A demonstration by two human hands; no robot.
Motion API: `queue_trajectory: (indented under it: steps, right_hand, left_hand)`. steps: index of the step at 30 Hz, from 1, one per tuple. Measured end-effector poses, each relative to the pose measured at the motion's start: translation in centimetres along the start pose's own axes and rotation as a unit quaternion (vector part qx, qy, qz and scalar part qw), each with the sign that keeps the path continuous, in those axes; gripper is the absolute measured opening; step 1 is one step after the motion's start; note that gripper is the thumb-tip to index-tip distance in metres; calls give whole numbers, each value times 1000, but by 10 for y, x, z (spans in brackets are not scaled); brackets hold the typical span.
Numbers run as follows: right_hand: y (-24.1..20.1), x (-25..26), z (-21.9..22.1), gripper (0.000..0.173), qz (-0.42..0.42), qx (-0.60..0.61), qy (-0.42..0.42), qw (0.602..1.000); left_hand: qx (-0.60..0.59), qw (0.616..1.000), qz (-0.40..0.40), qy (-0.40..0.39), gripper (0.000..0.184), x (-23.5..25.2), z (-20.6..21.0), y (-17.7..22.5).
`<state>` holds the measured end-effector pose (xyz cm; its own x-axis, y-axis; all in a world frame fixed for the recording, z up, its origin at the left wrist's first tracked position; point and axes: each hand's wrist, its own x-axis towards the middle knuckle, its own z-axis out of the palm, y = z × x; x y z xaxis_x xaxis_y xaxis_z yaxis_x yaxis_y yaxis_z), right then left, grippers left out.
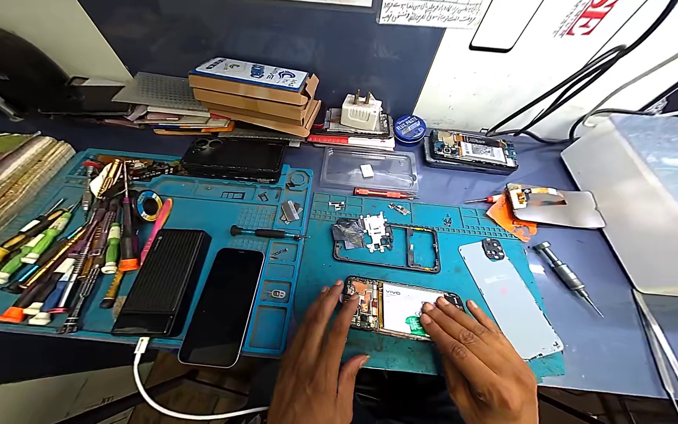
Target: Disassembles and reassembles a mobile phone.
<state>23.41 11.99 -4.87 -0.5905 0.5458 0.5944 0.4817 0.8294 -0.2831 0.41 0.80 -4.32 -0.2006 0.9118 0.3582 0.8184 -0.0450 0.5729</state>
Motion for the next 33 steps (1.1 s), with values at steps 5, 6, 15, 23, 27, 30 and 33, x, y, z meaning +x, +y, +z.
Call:
queue_trajectory:
  steps: [5,6,15,23,27,30,33]
  right_hand:
    - [0,-6,-11,33,2,-1,-85,996]
    - [-1,-6,-12,34,1,-1,-93,996]
    - [-3,-9,-10,39,17,-4,-101,995]
    - [-12,1,-16,39,61,26,-104,992]
    - [-12,43,-13,25,145,55,-16,988]
    - [-3,92,-3,26,210,13,-45,977]
    - [3,134,12,28,266,-34,-125,955]
  left_hand:
    - [25,998,37,-33,60,1,-3,1]
    - [33,997,48,-41,62,3,-3,2]
    - [29,981,138,-131,72,17,4,25]
    - [116,971,149,-145,72,13,11,34]
    - [124,971,150,-136,70,13,13,36]
    - [124,971,151,-136,69,12,14,36]
    - [116,972,153,-133,68,11,15,35]
